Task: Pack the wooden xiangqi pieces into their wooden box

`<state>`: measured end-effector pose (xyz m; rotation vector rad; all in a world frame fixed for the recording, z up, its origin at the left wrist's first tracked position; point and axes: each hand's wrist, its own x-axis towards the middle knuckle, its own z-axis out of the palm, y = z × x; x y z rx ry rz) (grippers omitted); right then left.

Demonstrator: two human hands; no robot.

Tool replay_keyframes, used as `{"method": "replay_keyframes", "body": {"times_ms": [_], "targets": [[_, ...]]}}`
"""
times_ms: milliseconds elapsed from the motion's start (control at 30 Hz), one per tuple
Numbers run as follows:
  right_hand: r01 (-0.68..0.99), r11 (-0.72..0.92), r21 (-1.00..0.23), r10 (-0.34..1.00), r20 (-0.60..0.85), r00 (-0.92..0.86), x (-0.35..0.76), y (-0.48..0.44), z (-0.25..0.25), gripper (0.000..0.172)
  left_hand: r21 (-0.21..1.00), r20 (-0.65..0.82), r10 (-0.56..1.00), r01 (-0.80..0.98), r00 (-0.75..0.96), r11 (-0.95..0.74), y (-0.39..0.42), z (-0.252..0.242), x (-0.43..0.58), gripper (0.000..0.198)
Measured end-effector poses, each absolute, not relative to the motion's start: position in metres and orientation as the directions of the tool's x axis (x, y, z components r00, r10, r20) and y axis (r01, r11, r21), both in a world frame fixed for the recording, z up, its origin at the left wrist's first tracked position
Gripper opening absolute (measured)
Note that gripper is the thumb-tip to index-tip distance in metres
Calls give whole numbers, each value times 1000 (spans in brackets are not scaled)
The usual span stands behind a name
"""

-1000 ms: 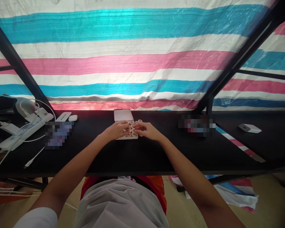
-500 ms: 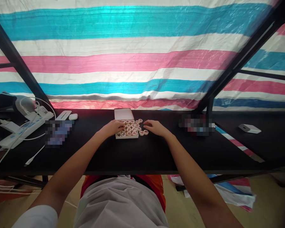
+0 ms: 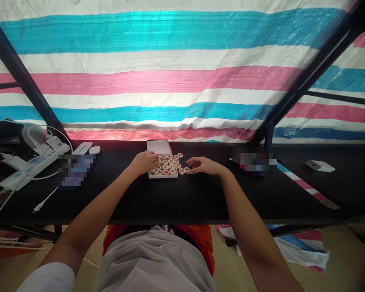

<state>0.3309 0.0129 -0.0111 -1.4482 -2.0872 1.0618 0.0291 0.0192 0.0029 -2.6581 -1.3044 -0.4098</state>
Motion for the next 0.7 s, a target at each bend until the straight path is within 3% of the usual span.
{"method": "replay_keyframes", "body": {"times_ms": [267, 500, 700], "targets": [[734, 237, -637, 925, -82, -370, 325, 12, -11, 33, -11, 283, 843, 881, 457, -474, 28, 4, 18, 28], [644, 342, -685, 937, 199, -286, 301, 1, -7, 28, 126, 363, 643, 648, 675, -751, 14, 10, 30, 24], [432, 433, -791, 860, 219, -461, 263, -15, -2, 31, 107, 374, 482, 480, 792, -871, -2, 7, 46, 24]]}}
